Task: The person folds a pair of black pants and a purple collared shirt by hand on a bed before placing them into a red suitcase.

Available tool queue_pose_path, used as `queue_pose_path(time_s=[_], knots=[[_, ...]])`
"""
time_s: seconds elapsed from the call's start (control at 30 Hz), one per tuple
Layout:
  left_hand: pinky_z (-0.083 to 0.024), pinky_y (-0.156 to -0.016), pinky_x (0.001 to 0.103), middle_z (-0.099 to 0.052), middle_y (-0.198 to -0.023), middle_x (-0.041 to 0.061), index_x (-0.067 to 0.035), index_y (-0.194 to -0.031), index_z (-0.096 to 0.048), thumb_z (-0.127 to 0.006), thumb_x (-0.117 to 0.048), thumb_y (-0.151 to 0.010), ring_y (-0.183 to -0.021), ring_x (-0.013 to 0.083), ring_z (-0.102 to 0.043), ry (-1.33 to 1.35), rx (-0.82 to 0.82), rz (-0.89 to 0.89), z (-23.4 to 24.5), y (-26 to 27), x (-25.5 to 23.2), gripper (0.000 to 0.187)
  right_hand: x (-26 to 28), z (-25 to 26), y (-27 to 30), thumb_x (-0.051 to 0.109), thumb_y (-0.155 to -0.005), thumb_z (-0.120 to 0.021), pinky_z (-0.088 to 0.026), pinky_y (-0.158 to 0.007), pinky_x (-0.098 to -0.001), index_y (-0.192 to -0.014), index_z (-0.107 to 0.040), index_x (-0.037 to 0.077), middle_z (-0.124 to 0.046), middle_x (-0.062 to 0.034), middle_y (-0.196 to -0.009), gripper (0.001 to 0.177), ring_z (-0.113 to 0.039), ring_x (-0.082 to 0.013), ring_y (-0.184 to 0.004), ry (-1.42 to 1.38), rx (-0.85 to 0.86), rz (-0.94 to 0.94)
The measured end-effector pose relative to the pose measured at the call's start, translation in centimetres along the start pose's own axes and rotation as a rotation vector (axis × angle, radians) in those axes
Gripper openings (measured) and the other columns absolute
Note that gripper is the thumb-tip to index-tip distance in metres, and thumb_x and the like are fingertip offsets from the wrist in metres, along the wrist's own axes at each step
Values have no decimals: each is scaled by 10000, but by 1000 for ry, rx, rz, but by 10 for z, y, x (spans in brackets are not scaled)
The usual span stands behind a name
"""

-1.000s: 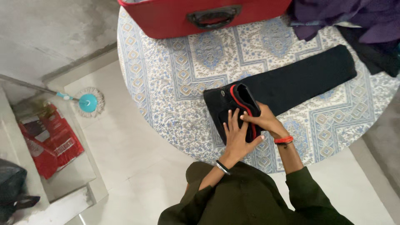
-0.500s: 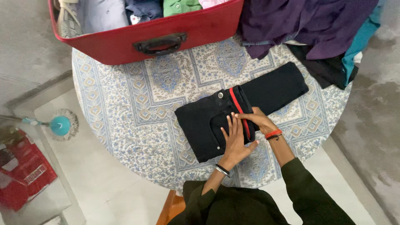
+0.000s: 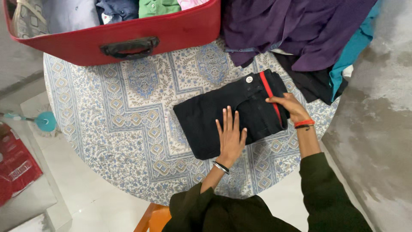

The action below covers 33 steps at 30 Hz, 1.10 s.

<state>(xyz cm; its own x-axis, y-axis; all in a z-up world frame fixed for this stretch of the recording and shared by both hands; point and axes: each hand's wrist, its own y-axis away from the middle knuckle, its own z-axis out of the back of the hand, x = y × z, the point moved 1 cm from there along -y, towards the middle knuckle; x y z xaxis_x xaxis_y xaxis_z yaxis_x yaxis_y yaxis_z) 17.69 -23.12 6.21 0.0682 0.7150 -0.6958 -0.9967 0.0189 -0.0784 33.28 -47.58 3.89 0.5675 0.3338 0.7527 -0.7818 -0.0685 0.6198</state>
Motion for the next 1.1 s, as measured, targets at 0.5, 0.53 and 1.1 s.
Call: queue_pose_path(time_s=[0.5,0.53,1.1], knots=[[5,-1201,709,-106,-1711,172,-155,-1620,-316,-559,-441,-993,-1585,374,-66,-286,-28,-68,-83,-43,62,731,-71,70,-97,487,-626,-914,-460,-1052,-414,-1347,-546,-86,-607,-257,-1322,992,-586,-360,-1240,524,-212,231],[8,-1200,707,-104,-1710,169,-156,-1620,-314,-548,-448,-998,-1584,374,-64,-285,-30,-80,-84,-44,65,726,-72,67,-97,515,-576,-934,-455,-1064,-425,-1396,-472,-110,-570,-288,-1358,1130,-568,-390,-1266,558,-235,222],[-42,-1272,570,-194,-1717,77,-75,-1626,-278,-463,-334,-1038,-1594,275,-124,-467,-147,71,-17,-22,140,668,-71,61,-101,329,-562,-981,-536,-700,-311,-993,-776,50,-757,-24,-905,553,-678,-138,-762,311,-191,208]])
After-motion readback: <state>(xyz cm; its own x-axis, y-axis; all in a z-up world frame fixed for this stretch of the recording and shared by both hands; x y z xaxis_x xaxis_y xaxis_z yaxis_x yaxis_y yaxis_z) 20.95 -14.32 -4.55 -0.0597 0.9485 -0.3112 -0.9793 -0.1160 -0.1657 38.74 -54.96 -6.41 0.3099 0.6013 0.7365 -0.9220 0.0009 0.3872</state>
